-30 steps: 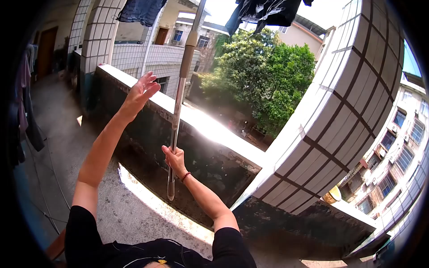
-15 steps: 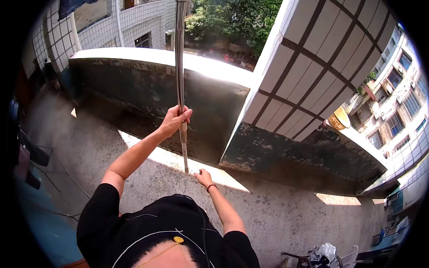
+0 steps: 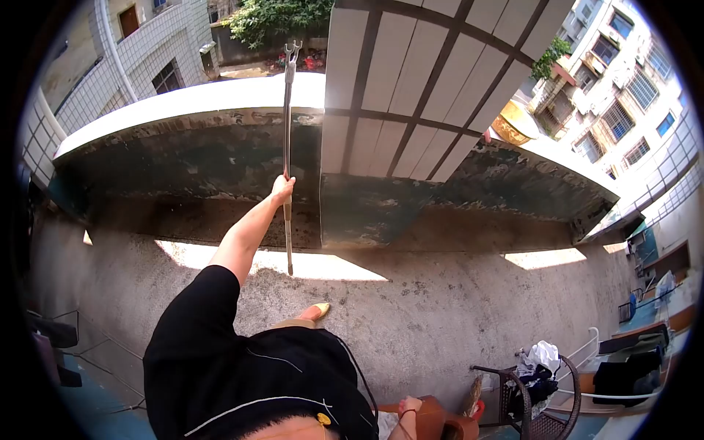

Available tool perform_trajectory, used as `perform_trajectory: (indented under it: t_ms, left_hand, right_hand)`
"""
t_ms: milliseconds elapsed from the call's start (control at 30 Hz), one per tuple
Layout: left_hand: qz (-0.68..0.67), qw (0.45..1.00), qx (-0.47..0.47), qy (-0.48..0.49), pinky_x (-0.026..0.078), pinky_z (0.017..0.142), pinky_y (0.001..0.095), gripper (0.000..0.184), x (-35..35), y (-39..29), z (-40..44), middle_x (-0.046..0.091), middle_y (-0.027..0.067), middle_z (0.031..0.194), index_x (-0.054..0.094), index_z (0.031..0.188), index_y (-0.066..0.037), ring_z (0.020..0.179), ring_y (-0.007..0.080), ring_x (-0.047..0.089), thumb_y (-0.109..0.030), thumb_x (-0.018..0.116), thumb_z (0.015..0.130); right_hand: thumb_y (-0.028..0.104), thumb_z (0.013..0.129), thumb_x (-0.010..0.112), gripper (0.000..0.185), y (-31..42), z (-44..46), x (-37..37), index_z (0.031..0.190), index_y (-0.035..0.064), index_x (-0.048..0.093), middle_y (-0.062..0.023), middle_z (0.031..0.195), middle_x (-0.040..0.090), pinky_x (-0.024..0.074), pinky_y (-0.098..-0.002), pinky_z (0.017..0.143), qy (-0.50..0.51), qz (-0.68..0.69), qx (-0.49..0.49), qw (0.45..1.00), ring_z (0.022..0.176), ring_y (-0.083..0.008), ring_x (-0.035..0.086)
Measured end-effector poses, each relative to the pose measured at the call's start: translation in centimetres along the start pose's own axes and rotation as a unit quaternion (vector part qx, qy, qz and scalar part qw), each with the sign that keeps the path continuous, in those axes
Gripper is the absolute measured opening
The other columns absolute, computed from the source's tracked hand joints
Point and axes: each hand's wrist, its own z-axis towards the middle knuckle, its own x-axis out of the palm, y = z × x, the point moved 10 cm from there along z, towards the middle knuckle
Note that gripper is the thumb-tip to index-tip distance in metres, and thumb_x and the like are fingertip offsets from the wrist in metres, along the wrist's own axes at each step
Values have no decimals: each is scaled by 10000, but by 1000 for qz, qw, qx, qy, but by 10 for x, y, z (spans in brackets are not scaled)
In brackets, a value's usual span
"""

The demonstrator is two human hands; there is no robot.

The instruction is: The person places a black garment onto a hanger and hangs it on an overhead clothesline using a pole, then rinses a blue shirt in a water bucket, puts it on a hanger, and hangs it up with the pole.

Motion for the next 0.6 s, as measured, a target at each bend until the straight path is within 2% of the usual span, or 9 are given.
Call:
perform_trajectory:
  t_ms: [133, 233, 300, 400, 433, 467, 533, 567, 600]
  left_hand:
    - [27, 999, -37, -2, 448, 734, 392, 319, 45, 21, 44, 587, 227, 862, 560, 895, 39, 862, 344, 570, -254, 557, 767]
    - [37, 998, -53, -8, 467, 596, 361, 269, 74, 31, 64, 602, 202, 728, 571, 873, 50, 715, 318, 610, -196, 550, 768]
    - [24, 999, 26, 10, 442, 516, 356, 248, 94, 27, 79, 581, 164, 635, 559, 899, 52, 589, 272, 593, -156, 537, 765]
    - [113, 992, 42, 33, 446, 525, 352, 244, 126, 53, 127, 588, 157, 672, 543, 939, 44, 597, 262, 588, -129, 509, 771]
    - [143, 989, 24, 40, 454, 552, 364, 288, 129, 45, 123, 594, 158, 745, 528, 1002, 28, 632, 264, 586, -146, 517, 772]
    - [317, 938, 93, 103, 452, 602, 360, 331, 154, 55, 145, 586, 112, 841, 505, 1056, -3, 708, 227, 567, -163, 534, 767]
    - [-1, 979, -16, 201, 439, 685, 330, 378, 172, 70, 142, 568, 48, 965, 499, 1104, -59, 838, 172, 532, -217, 550, 765]
    - [65, 971, 60, 223, 436, 673, 320, 349, 175, 55, 126, 572, 51, 951, 522, 1071, -74, 838, 181, 536, -255, 538, 773]
    - [127, 898, 329, 264, 435, 673, 319, 310, 201, 54, 145, 574, 63, 949, 545, 1013, -52, 837, 194, 540, -247, 528, 772]
  right_hand:
    - [117, 735, 535, 139, -29, -88, -40, 620, 39, 547, -89, 538, 534, 405, -340, 368, -94, 122, 63, 986, 441, -218, 529]
    - [119, 748, 506, 123, -62, -87, -36, 772, 9, 554, -130, 667, 566, 442, -394, 533, -54, 128, 134, 981, 606, -262, 567]
    - [120, 757, 487, 189, -107, -89, -24, 872, -12, 560, -157, 753, 587, 466, -429, 644, -28, 161, 187, 969, 715, -291, 593]
    - [82, 759, 523, 142, -85, -82, -11, 866, -10, 543, -138, 728, 578, 483, -396, 569, -27, 155, 144, 977, 636, -257, 592]
    - [78, 748, 501, 126, -62, -91, -12, 796, -18, 568, -117, 673, 589, 469, -330, 425, -39, 149, 124, 980, 548, -215, 595]
    - [87, 750, 493, 153, -49, -88, -11, 816, -17, 583, -112, 680, 592, 474, -327, 438, -27, 138, 99, 985, 553, -205, 597]
    - [112, 739, 493, 181, -25, -78, -11, 801, -20, 599, -100, 692, 599, 476, -299, 459, -16, 80, 61, 995, 571, -187, 603]
    - [134, 754, 509, 175, -16, -72, -15, 822, -1, 597, -88, 709, 605, 489, -286, 496, -4, 49, 50, 998, 595, -170, 605]
    - [141, 757, 504, 185, -13, -62, -18, 829, -1, 600, -81, 711, 605, 488, -282, 497, -13, 44, 47, 998, 602, -162, 604]
